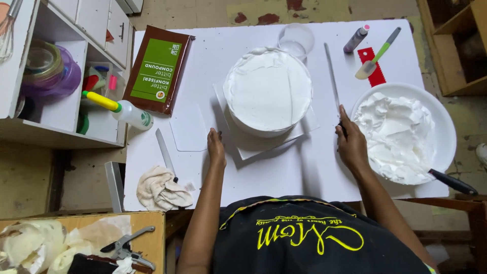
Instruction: Applying and smoothing white frosting onto a round cake using a spatula.
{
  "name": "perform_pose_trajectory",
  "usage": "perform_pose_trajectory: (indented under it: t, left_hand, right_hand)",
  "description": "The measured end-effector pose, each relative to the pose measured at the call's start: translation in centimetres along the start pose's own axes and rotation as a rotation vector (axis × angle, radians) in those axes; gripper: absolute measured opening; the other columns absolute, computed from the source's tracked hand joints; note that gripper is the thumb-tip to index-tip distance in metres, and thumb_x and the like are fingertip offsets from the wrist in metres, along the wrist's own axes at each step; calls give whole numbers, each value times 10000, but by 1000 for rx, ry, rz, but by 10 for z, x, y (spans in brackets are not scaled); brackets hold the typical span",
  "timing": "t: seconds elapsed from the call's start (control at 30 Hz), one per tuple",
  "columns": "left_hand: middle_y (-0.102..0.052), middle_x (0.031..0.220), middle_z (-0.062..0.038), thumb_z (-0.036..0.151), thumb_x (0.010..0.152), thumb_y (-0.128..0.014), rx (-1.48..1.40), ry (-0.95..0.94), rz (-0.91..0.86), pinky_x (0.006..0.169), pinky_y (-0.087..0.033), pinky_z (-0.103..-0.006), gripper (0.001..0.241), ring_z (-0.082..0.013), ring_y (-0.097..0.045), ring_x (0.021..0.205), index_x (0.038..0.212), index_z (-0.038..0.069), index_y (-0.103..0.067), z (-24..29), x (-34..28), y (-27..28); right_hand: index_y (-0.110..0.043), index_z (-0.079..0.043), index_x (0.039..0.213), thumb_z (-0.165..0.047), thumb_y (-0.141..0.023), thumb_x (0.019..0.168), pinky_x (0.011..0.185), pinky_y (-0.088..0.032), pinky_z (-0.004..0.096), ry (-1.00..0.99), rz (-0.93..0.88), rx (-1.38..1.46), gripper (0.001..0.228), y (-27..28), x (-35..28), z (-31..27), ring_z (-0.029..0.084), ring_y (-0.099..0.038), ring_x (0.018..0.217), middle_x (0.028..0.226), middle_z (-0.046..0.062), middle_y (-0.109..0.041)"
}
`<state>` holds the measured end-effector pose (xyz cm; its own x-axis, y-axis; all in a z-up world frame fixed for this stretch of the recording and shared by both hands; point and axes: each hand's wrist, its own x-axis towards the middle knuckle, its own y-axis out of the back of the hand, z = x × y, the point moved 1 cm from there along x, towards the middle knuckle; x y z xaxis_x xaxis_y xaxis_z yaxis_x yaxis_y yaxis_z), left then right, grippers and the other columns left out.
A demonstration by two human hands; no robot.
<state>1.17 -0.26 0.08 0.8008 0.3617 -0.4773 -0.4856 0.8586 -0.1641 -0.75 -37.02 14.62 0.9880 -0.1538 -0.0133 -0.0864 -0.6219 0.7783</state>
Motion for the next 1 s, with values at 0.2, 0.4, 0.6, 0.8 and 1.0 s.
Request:
perform_pose_trajectory:
  t: [0.2,0.4,0.6,0.8,1.0]
  left_hand:
    - [-110,1646,-332,731,1019,-377,-198,75,-185,1197,-256,-613,949,-549,-194,1490,1650,137,8,12,6,-6]
    - [24,1637,-365,761,994,-395,-241,103,-171,1197,-253,-625,937,-602,-150,1469,1641,294,96,5,1,0]
    - [-119,1610,-395,739,1013,-300,-130,66,-187,1181,-310,-605,860,-581,-302,1433,1641,290,79,18,-12,8]
    - [-311,1555,-366,752,1018,-244,62,40,-146,1132,-405,-557,832,-502,-491,1350,1644,248,-28,24,-8,12]
    - [-375,1498,-385,693,1047,-227,87,7,-144,1109,-428,-577,780,-504,-535,1310,1615,178,-78,17,-17,16]
  right_hand:
    - [-461,-276,1592,-152,-526,1082,966,-495,507,-22,-84,-16,528,-12,27,-10,363,-686,1039,1023,172,-697]
    - [-467,-287,1586,-173,-524,1085,957,-503,510,43,-117,-133,517,-26,45,-7,350,-698,1017,1001,151,-704]
    - [-466,-284,1585,-191,-504,1099,937,-515,498,55,-166,-181,496,-27,43,-18,346,-698,992,987,154,-693]
    - [-505,-299,1544,-165,-525,1076,857,-547,465,105,-248,-196,487,-34,3,-62,344,-707,908,972,172,-703]
    - [-550,-326,1494,-151,-589,1018,826,-559,477,259,-280,-91,508,-41,-22,-46,338,-713,896,951,140,-712]
